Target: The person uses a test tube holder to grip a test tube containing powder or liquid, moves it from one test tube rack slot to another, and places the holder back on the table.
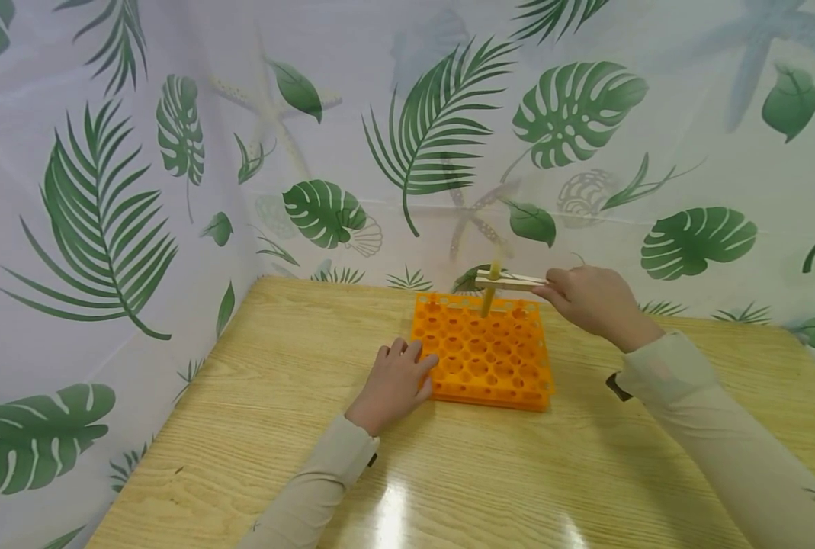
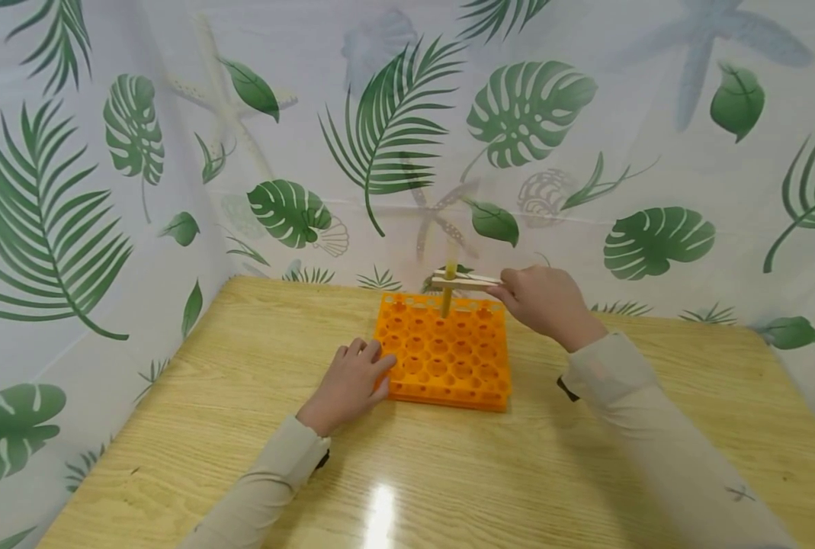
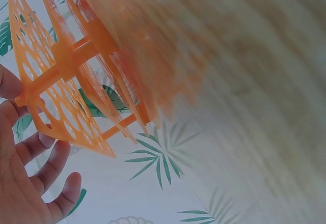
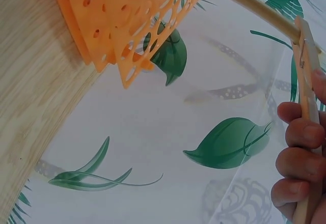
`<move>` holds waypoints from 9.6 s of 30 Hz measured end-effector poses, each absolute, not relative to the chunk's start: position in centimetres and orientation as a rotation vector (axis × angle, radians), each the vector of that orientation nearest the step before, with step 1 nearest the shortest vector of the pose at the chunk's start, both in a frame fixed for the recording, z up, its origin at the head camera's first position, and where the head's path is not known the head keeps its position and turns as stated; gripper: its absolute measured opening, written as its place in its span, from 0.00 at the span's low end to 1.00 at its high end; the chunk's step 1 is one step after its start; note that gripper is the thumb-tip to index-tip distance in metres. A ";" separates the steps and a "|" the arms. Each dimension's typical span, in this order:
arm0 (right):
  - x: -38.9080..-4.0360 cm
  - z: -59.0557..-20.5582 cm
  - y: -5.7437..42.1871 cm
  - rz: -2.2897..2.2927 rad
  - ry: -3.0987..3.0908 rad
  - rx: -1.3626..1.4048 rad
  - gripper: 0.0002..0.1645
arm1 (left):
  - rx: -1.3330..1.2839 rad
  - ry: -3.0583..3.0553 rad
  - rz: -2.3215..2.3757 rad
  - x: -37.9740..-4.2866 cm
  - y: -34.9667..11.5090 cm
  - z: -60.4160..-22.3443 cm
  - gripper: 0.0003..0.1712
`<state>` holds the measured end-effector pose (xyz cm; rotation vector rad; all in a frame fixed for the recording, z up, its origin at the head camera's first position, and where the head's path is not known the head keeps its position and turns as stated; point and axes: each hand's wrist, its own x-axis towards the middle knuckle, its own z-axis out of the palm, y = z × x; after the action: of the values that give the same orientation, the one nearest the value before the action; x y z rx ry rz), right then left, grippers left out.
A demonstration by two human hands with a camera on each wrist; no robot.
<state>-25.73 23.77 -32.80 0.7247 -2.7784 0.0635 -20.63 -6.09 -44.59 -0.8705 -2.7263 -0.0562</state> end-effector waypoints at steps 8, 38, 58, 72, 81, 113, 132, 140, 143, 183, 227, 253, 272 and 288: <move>-25.4 -33.0 24.4 0.074 -2.749 0.722 0.19 | -0.866 -2.727 -0.040 -20.6 -6.1 -44.6 0.07; -24.9 -33.8 26.0 0.068 -2.688 0.737 0.18 | -0.867 -2.721 -0.017 -20.8 -6.2 -44.9 0.07; -24.3 -33.7 27.4 0.053 -2.797 0.681 0.17 | -0.887 -2.713 -0.044 -20.6 -6.2 -44.5 0.07; -24.2 -34.0 28.1 0.056 -2.782 0.680 0.19 | -0.878 -2.723 -0.026 -20.7 -6.2 -44.6 0.08; -24.0 -34.2 28.7 0.046 -2.764 0.679 0.20 | -0.884 -2.714 -0.056 -20.7 -6.2 -44.6 0.08; -23.1 -34.7 30.3 0.043 -2.800 0.660 0.20 | -0.886 -2.709 -0.064 -20.6 -6.2 -44.4 0.07; -22.7 -35.5 30.7 0.035 -2.852 0.655 0.19 | -0.884 -2.726 -0.060 -20.4 -6.2 -44.4 0.08; -22.6 -35.9 30.7 0.049 -2.879 0.641 0.20 | -0.891 -2.723 -0.030 -20.3 -6.2 -44.3 0.09; -22.7 -36.0 30.8 0.048 -2.910 0.634 0.19 | -0.890 -2.715 -0.039 -20.3 -6.2 -44.2 0.08; -22.8 -37.4 30.7 0.064 -2.859 0.663 0.19 | -0.884 -2.718 -0.088 -20.6 -6.2 -44.1 0.07; -22.6 -38.9 30.6 0.171 -2.906 0.678 0.16 | -0.877 -2.701 -0.066 -20.4 -6.2 -44.7 0.07; -22.5 -39.1 30.7 0.207 -2.914 0.608 0.23 | -0.869 -2.721 -0.049 -20.5 -6.2 -44.9 0.08; -22.6 -39.3 30.6 0.192 -2.705 0.663 0.16 | -0.867 -2.700 -0.049 -20.5 -6.2 -44.7 0.07; -22.6 -39.5 30.6 0.180 -2.641 0.688 0.15 | -0.870 -2.707 -0.049 -20.4 -6.1 -44.5 0.08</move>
<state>-22.65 30.62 -39.49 0.6880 -2.6406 0.1799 -20.44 -6.15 -44.52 -0.8702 -2.7068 -0.0491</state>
